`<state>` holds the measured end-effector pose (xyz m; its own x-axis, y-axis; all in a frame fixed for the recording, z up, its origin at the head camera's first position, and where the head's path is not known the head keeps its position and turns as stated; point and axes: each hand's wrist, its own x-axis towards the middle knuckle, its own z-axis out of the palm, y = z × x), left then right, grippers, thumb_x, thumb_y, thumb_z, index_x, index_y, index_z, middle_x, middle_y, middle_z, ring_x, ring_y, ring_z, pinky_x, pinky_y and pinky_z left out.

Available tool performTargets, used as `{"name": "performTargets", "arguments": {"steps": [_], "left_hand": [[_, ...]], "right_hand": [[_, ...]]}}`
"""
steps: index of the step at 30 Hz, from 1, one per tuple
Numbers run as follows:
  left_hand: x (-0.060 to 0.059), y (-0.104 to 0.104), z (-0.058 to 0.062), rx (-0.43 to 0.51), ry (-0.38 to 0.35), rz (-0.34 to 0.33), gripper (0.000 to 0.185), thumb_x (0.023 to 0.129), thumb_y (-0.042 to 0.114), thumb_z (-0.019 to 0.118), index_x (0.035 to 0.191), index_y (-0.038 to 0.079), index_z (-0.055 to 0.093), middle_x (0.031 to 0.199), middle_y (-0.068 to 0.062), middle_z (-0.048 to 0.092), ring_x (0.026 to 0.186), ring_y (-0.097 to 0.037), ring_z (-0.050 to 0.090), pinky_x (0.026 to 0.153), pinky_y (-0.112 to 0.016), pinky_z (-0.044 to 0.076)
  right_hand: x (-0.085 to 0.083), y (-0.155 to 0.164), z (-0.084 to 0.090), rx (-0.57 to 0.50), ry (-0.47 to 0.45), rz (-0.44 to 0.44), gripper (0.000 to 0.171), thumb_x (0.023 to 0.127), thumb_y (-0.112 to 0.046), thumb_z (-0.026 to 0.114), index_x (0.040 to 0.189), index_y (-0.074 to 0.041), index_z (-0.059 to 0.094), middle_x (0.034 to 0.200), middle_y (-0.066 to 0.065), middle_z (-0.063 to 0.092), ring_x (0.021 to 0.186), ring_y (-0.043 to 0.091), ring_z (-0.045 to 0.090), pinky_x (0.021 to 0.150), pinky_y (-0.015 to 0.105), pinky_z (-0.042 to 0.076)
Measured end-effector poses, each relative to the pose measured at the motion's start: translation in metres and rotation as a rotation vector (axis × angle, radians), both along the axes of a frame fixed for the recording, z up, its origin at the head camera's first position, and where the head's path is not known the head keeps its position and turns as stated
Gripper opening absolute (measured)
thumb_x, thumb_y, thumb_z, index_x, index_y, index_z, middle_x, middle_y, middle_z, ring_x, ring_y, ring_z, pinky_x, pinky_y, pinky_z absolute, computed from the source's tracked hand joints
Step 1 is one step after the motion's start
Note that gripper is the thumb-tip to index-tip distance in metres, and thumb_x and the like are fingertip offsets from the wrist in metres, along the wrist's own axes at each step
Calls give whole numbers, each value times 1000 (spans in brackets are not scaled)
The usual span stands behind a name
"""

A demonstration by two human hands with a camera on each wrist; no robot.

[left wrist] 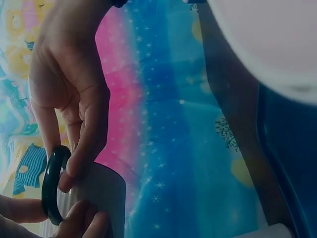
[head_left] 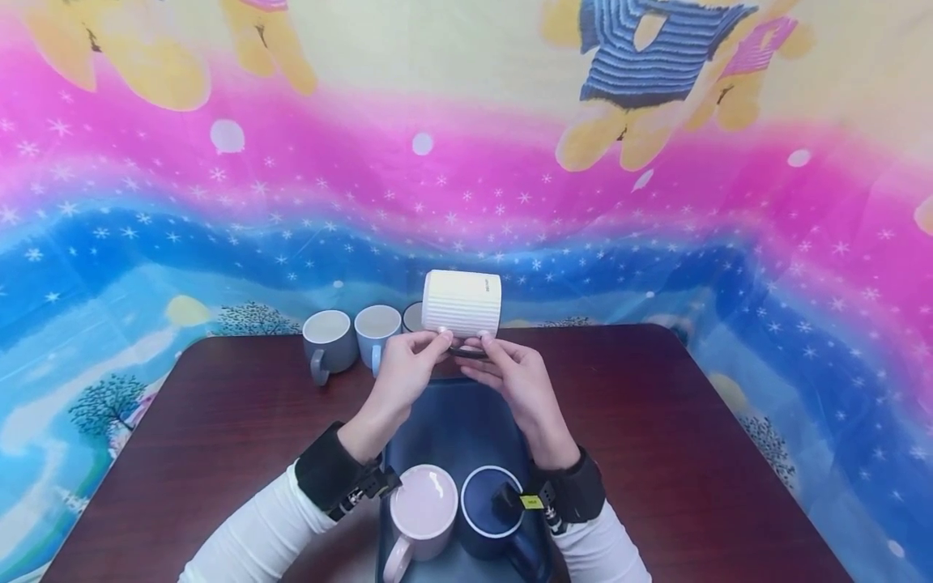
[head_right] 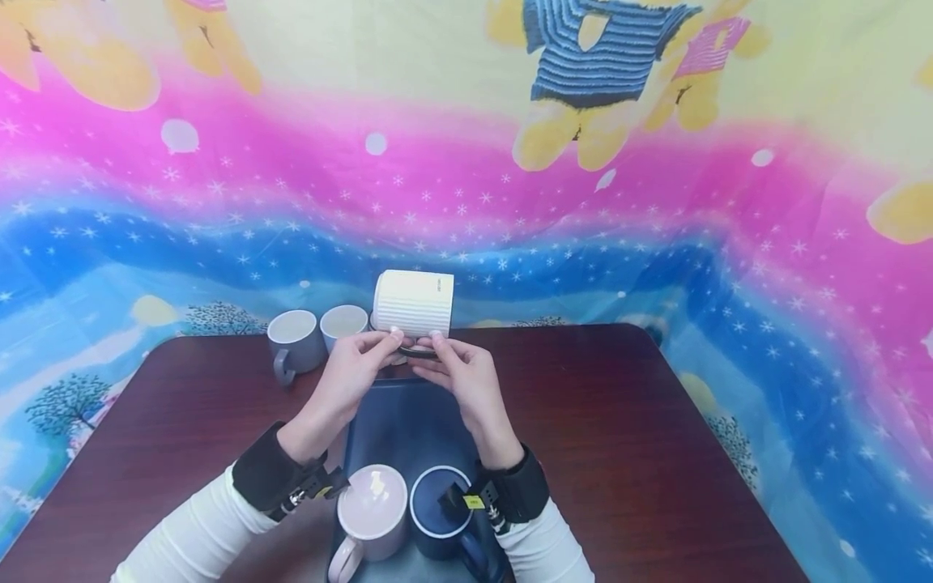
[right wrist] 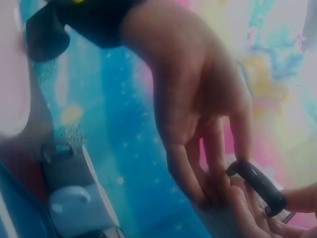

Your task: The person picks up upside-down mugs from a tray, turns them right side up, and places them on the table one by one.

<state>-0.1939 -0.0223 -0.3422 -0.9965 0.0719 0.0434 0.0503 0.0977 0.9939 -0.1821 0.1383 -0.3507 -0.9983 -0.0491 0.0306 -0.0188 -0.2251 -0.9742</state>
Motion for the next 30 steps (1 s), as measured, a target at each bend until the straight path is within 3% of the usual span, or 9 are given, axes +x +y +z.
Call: {"name": "performTargets", "arguments": {"steps": [5, 10, 14, 21, 30], "left_hand": [[0, 1, 3, -2, 7, 1, 30, 93, 27, 60, 106, 2, 71, 110, -13, 69, 107, -27, 65, 100, -46, 45], [0, 5, 4, 32, 1, 31, 28, 93, 24, 61, 105, 0, 71, 108, -14, 69, 104, -26, 67, 96, -42, 49], [0, 8, 5, 66, -27, 36, 30, 93, 23, 60, 108, -1, 69, 110, -15, 69, 104, -26, 66, 98, -41, 47], [1, 8, 2, 77, -43, 21, 33, 94, 23, 58, 113, -2, 67, 114, -16, 67, 106, -27, 66, 97, -40, 46], [0, 9, 0, 102, -41, 6, 30, 94, 20, 58, 110, -3, 68, 113, -15, 66, 104, -26, 67, 95, -39, 49]], "right_hand": [[1, -4, 2, -159, -48, -5, 31, 98, -17, 52, 113, 9, 60, 98, 7, 70, 97, 21, 69, 91, 38, 52], [3, -8, 3, -356, -67, 36, 24, 101, -16, 45, 96, -2, 64, 94, 7, 71, 99, 19, 68, 98, 37, 47], [3, -11, 7, -468, -88, 77, 24, 102, -19, 43, 93, -5, 60, 92, 6, 69, 100, 18, 67, 102, 37, 44], [3, -13, 8, -512, -126, 73, 25, 103, -23, 39, 110, -3, 51, 86, 3, 62, 96, 14, 65, 106, 37, 40], [2, -14, 7, -521, -115, 63, 23, 103, -21, 39, 106, -3, 52, 85, 2, 60, 89, 12, 62, 104, 35, 43]]}}
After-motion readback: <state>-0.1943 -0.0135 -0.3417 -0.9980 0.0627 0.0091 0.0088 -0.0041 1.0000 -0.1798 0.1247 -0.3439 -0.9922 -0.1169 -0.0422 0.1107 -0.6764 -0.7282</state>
